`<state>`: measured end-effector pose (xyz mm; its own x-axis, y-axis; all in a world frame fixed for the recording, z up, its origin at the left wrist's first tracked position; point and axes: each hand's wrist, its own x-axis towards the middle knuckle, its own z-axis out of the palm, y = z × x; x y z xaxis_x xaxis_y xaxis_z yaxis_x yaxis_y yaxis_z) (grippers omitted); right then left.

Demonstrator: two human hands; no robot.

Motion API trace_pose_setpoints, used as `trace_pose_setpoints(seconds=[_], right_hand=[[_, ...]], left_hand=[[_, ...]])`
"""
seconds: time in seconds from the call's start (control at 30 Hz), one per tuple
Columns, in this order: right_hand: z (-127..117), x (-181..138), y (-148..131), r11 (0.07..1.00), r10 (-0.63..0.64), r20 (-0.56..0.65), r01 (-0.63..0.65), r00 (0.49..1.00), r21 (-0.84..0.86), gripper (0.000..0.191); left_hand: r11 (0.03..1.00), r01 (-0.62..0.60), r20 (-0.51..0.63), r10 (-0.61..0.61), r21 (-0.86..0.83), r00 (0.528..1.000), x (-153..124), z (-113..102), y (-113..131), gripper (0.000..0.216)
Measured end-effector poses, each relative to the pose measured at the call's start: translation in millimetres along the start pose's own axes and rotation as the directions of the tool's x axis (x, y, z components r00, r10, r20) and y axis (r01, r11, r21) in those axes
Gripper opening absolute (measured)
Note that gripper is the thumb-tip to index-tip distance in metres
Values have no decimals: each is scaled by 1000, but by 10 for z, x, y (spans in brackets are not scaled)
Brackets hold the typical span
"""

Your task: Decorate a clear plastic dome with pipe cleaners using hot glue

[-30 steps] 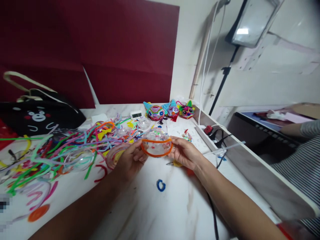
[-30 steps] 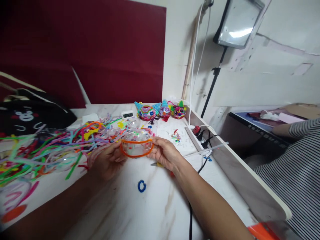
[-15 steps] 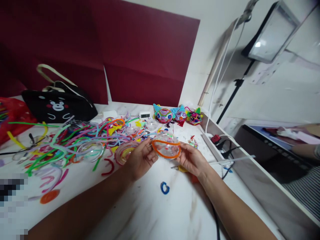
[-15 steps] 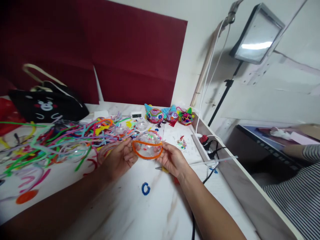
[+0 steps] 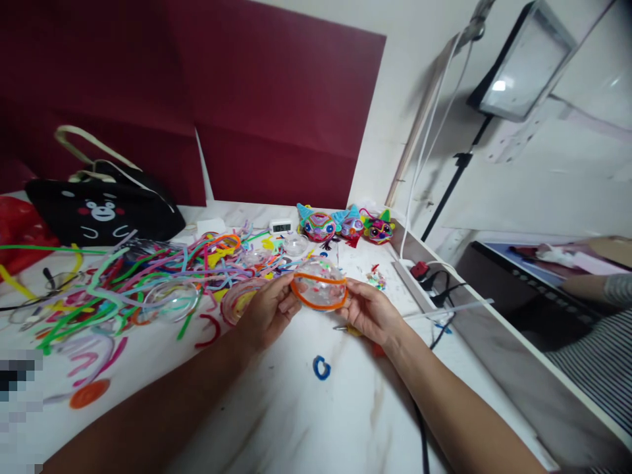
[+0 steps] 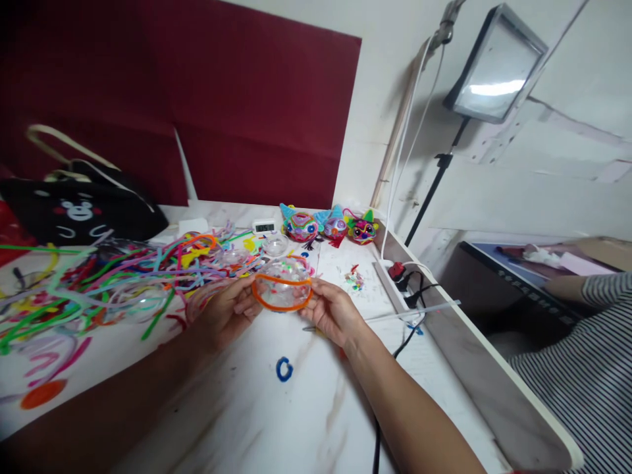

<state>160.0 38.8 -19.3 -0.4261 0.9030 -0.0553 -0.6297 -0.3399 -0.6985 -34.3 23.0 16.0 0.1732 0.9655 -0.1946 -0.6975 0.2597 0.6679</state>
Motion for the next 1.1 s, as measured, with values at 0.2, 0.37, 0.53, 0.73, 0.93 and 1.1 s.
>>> trace_pose_setpoints(seconds=[0.2,0.37,0.53,0.73,0.93,1.1], right_hand=[[36,-12,-40,999,-50,-18,50,999,2,16],[62,-16,-59,998,-66,2,66,998,22,15],[57,-10,-43,993,-104,12,103,995,57,15],[54,-3,-35,978,-171,13,168,985,121,13],[63,-3,-48,985,-159,-15,160,987,64,8],[45,-3,-108,981,-30,-76,15,997,-194,22]], left_hand=[[998,56,24,-56,-13,998,35,-70,-21,33],[998,55,59,-53,-30,997,24,-52,-14,34],[994,52,81,-44,-92,996,-8,16,14,33],[995,58,133,-47,-81,990,-59,88,3,33],[999,41,133,-37,-22,990,-72,22,-49,26],[993,44,89,-55,112,994,-71,-107,-69,22]])
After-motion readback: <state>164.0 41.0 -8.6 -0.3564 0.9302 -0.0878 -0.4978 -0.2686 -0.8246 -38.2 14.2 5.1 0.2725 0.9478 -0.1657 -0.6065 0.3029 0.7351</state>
